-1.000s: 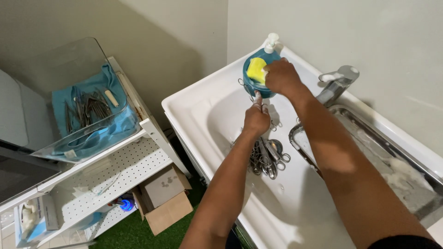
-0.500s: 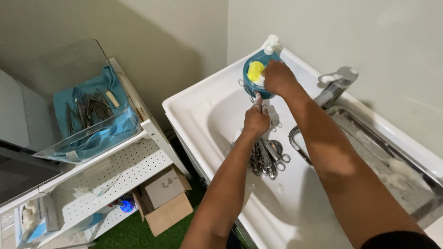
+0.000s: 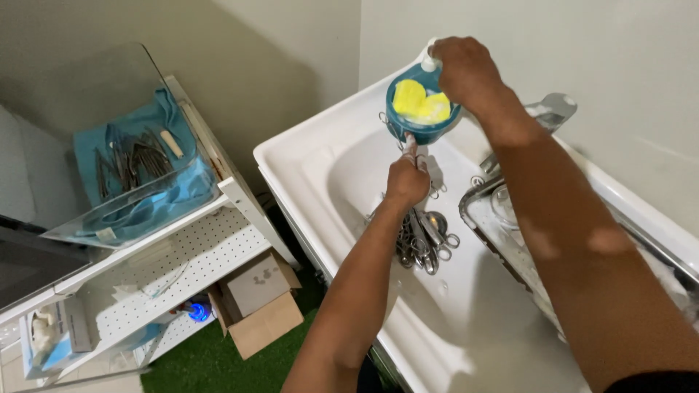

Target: Washing and scrubbing various medical or dental instruments in a sink using soap and a sponge.

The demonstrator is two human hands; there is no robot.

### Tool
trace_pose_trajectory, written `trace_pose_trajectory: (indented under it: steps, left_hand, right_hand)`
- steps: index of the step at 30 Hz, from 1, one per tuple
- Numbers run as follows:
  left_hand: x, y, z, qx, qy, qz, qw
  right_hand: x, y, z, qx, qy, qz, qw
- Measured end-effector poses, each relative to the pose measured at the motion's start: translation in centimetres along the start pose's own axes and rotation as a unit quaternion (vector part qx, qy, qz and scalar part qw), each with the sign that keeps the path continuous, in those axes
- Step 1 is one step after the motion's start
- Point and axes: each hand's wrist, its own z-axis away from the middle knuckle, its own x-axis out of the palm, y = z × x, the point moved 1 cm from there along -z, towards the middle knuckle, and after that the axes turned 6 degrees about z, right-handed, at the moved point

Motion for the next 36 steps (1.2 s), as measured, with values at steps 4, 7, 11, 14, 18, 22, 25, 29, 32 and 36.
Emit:
trace_pose_trajectory:
  steps: [4,7,11,14,18,22,25,29,32,36]
  left_hand:
    - [0.0,0.2,0.1,-0.016,-0.004,0.0,1.0]
    - [-0.2,0.3,0.3,-0.01,0.005,0.005,1.0]
    - [-0.6,0.8,0.5,-0.027,-0.007,0.004,1.0]
    - [-0.1,0.3,0.2,-0.027,-0.016,0.003,0.999]
    - [0.1,-0.1,-0.1,0.0,-0.013,-0.006,1.0]
    - [0.0,-0.3,-0.1,-0.006,-0.018,-0.001,1.0]
    - [0.0,-0.3,0.0,-0.01,-0.021,0.007,1.0]
    - [-0.1,0.0,0.0,-0.017,-0.023,0.013,1.0]
    - [-0.2,0.2,0.1,-0.011,-0.017,0.011,1.0]
    - [-0.1,0.3,0.0,-0.015,-0.021,-0.007,1.0]
  right_hand:
    - [1.0,1.4,0.4,-0.048,0.028,-0.012,0.998]
    - [1.1,1.5,0.4,-0.081,0.029,-0.017,0.996]
    - [1.3,1.3,0.2,-0.034,0.006,-0.007,0.999]
    - [1.1,1.7,0.2,-0.032,0.002,-0.008,0.999]
    - [-0.8,0.8,-0.9,0.056,-0.073,-0.044,0.995]
    - [-0.8,1.3,-1.2,-0.008,-0.028,-0.044,0.999]
    - [-0.6,1.0,-0.8,0.025,-0.068,-0.024,0.997]
    - [1.2,2.6,-0.8,-0.049,-0.027,0.007,0.998]
    - [1.5,2.5,-1.0,-0.049,-0.034,0.028,0.998]
    - [-1.3,0.2,-1.2,0.071,-0.106,-0.012,0.992]
